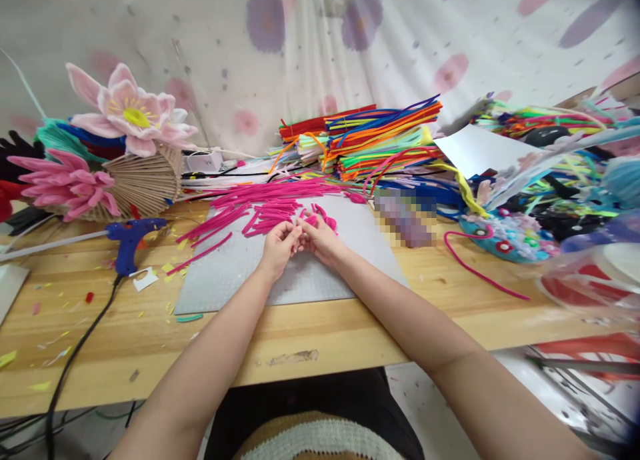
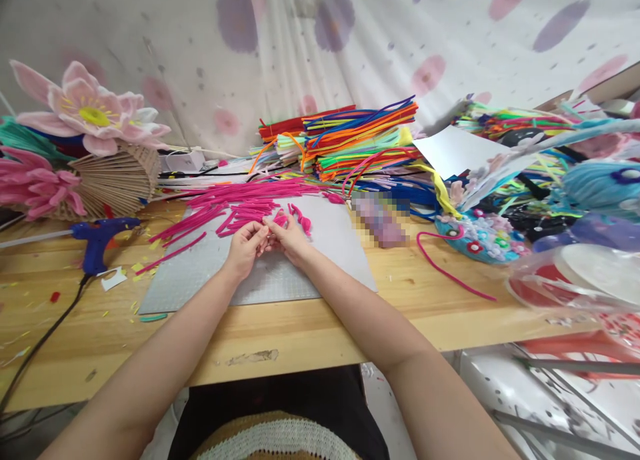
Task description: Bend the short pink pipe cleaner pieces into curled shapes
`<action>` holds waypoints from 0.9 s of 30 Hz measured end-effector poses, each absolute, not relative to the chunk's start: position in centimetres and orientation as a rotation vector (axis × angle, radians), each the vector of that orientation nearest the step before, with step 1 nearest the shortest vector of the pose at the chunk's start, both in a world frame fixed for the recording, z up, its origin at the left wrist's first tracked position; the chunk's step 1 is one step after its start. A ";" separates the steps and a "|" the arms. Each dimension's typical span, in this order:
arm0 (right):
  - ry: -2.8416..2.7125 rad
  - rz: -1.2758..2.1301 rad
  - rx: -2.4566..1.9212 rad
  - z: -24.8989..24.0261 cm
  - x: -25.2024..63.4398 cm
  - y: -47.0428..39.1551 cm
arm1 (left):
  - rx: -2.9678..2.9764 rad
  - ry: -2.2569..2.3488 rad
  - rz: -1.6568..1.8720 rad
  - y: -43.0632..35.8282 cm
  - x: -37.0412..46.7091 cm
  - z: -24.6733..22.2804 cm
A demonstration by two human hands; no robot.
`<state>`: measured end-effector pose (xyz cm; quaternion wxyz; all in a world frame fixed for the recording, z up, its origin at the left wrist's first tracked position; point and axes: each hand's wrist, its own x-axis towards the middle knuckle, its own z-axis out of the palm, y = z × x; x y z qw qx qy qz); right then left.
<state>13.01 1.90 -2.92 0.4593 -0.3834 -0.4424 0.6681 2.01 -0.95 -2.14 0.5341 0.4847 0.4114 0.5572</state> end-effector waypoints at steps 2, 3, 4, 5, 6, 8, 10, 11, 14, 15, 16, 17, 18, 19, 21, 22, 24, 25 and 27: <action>-1.130 1.649 -0.964 -2.1 14.3 2.2 | 1.154 0.978 1.332 -0.7 1.5 -2.1; -1.206 1.631 -0.962 -1.7 15.1 2.4 | 1.150 0.978 1.333 -0.6 1.3 -2.1; -1.317 1.618 -0.955 -1.3 15.9 2.6 | 1.149 0.981 1.331 -0.5 1.1 -2.2; -1.433 1.619 -0.952 -1.0 16.7 2.8 | 1.152 0.987 1.324 -0.4 0.9 -2.2; -1.525 1.623 -0.948 -0.7 17.5 2.9 | 1.161 0.998 1.311 -0.3 0.7 -2.3; -1.612 1.589 -0.927 -0.3 19.0 3.3 | 1.182 1.036 1.283 -0.2 0.7 -2.6; -1.592 1.521 -0.963 -0.3 20.2 3.9 | 1.197 1.077 1.262 -0.1 0.9 -2.8; -1.542 1.464 -0.993 -0.4 20.8 4.4 | 1.205 1.091 1.256 -0.1 1.1 -2.9; -1.372 1.136 -1.148 -1.4 22.8 5.8 | 1.229 1.131 1.244 0.0 1.3 -3.2; -1.396 1.036 -1.247 -1.8 23.3 6.2 | 1.232 1.146 1.241 0.0 1.3 -3.3; -1.486 0.927 -1.377 -2.2 23.7 6.4 | 1.231 1.159 1.237 0.0 1.3 -3.4; -1.606 0.777 -1.501 -2.5 24.0 6.6 | 1.227 1.170 1.233 0.1 1.3 -3.5; -1.692 0.611 -1.580 -2.8 24.0 6.6 | 1.221 1.177 1.232 0.1 1.2 -3.5; -1.733 0.453 -1.626 -2.9 23.8 6.4 | 1.217 1.182 1.232 0.1 1.2 -3.6; -1.794 0.273 -1.645 -3.0 23.0 5.9 | 1.218 1.186 1.236 0.2 1.1 -3.7; -1.836 0.285 -1.654 -3.0 22.4 5.7 | 1.220 1.187 1.237 0.2 1.1 -3.7; -1.951 0.368 -1.656 -2.8 21.7 5.3 | 1.224 1.186 1.238 0.2 1.1 -3.7; -1.960 0.399 -1.677 -2.7 21.5 5.2 | 1.223 1.185 1.239 0.2 1.1 -3.8; -1.920 0.530 -1.673 -2.5 21.6 5.3 | 1.221 1.188 1.239 0.2 1.1 -3.8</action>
